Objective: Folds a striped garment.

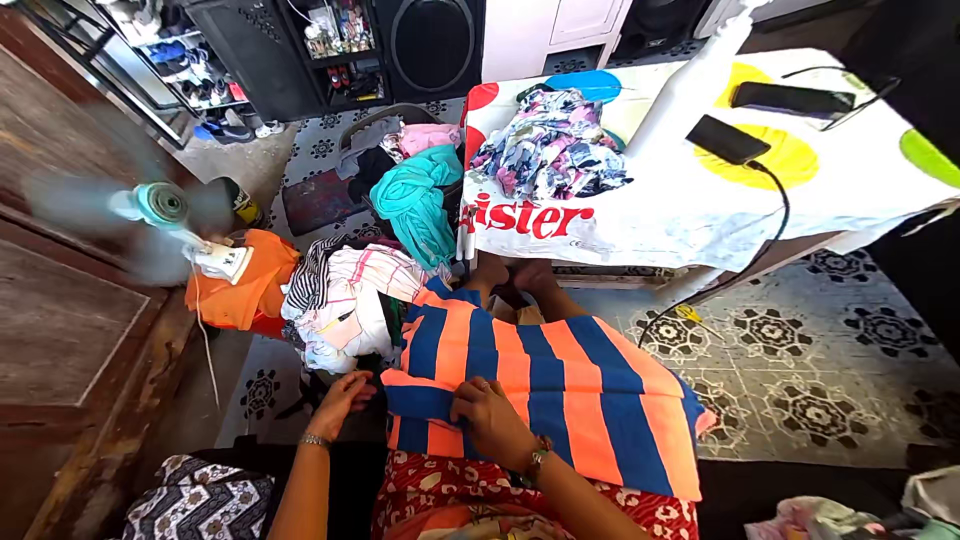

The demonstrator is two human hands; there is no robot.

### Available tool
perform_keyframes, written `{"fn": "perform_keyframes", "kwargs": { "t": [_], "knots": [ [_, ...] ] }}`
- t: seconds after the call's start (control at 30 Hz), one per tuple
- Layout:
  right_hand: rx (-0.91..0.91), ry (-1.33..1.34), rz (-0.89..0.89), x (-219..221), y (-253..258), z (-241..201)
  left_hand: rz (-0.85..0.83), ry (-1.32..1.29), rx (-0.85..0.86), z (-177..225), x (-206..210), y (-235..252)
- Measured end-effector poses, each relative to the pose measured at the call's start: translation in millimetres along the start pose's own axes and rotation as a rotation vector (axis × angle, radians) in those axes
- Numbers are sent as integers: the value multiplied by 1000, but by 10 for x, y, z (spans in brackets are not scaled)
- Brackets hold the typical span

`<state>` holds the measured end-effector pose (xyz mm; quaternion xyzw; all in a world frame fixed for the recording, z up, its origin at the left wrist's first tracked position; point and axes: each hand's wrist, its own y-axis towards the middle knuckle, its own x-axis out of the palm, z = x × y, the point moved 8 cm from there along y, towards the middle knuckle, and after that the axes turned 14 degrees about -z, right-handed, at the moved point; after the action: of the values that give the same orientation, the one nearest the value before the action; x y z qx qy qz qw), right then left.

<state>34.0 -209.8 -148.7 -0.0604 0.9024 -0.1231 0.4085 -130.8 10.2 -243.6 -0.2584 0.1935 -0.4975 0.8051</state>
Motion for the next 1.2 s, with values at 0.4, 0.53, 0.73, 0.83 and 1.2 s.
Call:
{"fn": "perform_keyframes", "kwargs": {
  "t": [0.4,0.53,0.73,0.83,1.2],
  "knots": [
    [278,39,236,-587,-684,801,245,-239,223,215,219,-22],
    [294,224,211,-383,-761,788,226,-64,179,112,253,-143],
    [148,1118,106,294,-285,401,293,46,279,267,259,-179],
    [166,1296,83,356,-189,339,289,136,248,310,239,-176],
    [134,1602,270,250,-259,293,-20,-719,277,311,413,-362]
  ]
}}
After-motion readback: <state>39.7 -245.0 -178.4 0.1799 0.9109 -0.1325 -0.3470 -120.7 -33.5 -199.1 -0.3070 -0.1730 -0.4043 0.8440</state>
